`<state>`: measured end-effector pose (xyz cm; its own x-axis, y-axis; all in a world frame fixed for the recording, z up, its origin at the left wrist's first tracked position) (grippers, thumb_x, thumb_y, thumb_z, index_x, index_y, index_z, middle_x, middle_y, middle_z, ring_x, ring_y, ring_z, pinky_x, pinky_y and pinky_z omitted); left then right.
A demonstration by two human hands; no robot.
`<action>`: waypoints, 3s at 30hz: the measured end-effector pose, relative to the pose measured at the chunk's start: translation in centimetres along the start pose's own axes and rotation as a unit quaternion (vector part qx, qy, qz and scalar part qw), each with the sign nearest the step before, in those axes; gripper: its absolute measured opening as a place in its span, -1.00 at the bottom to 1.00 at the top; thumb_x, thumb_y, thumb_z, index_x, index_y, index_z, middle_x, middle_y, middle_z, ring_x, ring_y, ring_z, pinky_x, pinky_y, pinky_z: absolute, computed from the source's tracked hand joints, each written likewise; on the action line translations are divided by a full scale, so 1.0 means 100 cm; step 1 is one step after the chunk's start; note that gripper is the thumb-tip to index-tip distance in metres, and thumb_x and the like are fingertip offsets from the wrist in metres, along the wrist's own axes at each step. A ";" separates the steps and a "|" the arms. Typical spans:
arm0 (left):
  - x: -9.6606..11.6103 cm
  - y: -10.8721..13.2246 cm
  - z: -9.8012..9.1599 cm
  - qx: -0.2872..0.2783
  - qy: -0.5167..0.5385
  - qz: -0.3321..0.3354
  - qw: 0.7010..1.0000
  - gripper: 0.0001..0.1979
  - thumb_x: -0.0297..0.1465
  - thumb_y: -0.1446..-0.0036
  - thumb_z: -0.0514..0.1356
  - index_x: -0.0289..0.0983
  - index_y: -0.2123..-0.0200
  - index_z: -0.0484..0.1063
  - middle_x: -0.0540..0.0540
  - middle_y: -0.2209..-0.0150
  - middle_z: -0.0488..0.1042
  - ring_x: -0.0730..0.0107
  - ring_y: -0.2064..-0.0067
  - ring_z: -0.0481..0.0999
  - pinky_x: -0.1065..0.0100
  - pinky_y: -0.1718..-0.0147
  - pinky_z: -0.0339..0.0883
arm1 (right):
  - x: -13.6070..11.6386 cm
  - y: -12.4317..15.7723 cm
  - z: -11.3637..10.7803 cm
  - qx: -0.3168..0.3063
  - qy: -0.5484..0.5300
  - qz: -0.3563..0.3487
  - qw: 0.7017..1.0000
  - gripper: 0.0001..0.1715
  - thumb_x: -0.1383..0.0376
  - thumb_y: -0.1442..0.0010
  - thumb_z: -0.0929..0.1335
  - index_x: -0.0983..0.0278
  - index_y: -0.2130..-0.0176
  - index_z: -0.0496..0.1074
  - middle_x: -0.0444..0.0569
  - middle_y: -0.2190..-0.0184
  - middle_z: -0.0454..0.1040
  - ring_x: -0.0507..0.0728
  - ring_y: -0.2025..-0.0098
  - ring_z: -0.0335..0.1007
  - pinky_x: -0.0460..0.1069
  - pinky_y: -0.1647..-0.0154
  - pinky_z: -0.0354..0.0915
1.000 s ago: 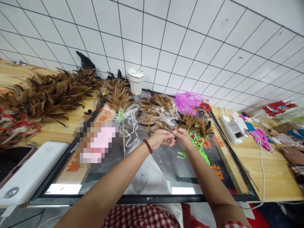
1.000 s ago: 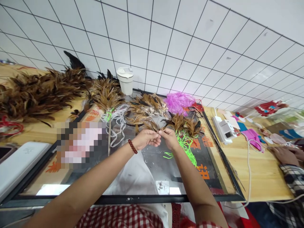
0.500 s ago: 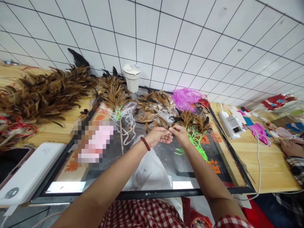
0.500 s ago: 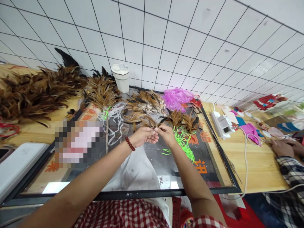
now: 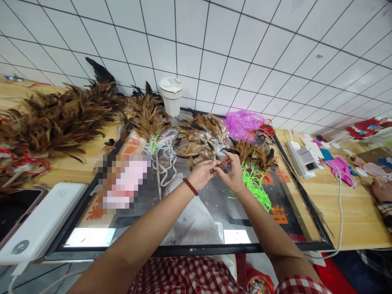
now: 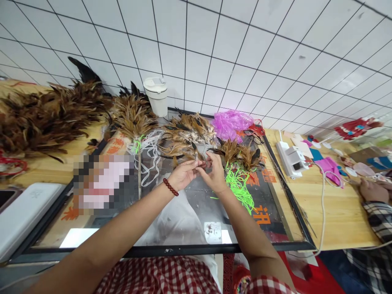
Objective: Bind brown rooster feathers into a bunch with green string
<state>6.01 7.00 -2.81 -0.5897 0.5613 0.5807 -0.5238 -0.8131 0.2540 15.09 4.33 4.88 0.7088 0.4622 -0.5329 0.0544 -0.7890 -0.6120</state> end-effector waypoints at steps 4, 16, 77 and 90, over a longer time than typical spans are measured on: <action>0.001 -0.001 0.000 -0.003 -0.005 0.012 1.000 -0.87 -0.42 0.04 0.33 -0.39 0.39 0.54 -0.18 0.32 0.56 0.40 0.24 0.53 0.37 0.18 0.36 | 0.003 0.001 0.000 0.014 -0.033 0.019 0.999 -0.34 0.21 -0.08 0.40 0.21 -0.13 0.19 -0.01 0.24 0.28 0.09 0.33 0.21 0.08 0.23 0.31; -0.009 0.006 0.007 -0.022 -0.202 0.004 0.979 -0.70 -0.26 0.18 0.40 -0.41 0.49 0.52 -0.14 0.54 0.50 0.43 0.50 0.48 0.37 0.45 0.38 | 0.047 0.012 0.024 -0.034 -0.399 0.312 0.862 -0.72 0.10 0.01 0.47 0.25 0.51 0.46 -0.17 0.60 0.36 -0.01 0.55 0.19 -0.06 0.48 0.18; 0.011 0.002 -0.006 0.050 0.068 0.059 0.995 -0.85 -0.52 0.11 0.34 -0.36 0.41 0.45 -0.03 0.46 0.49 0.49 0.34 0.51 0.41 0.26 0.36 | 0.032 -0.017 0.003 -0.271 0.185 0.164 0.930 -0.81 0.31 -0.11 0.34 0.24 0.27 0.55 0.02 0.35 0.53 0.09 0.34 0.38 -0.07 0.35 0.14; 0.010 0.000 -0.010 0.056 0.090 0.062 0.992 -0.89 -0.47 0.03 0.31 -0.38 0.39 0.47 -0.05 0.41 0.47 0.55 0.40 0.45 0.45 0.34 0.35 | -0.041 0.043 0.024 -0.486 0.090 -0.042 0.868 -0.82 0.41 -0.16 0.30 0.29 0.40 0.50 0.02 0.38 0.46 0.10 0.29 0.34 -0.01 0.22 0.19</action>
<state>4.81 7.75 -3.00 -0.7512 0.4664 0.4671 -0.3749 -0.8839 0.2796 10.68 0.01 3.05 0.7678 0.5326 -0.3562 0.6167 -0.7649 0.1858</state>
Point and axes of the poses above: each hand's wrist, its own y-axis away from the middle knuckle, its own z-axis out of the palm, x = y × z, the point moved 9 cm from there along -y, towards the middle knuckle
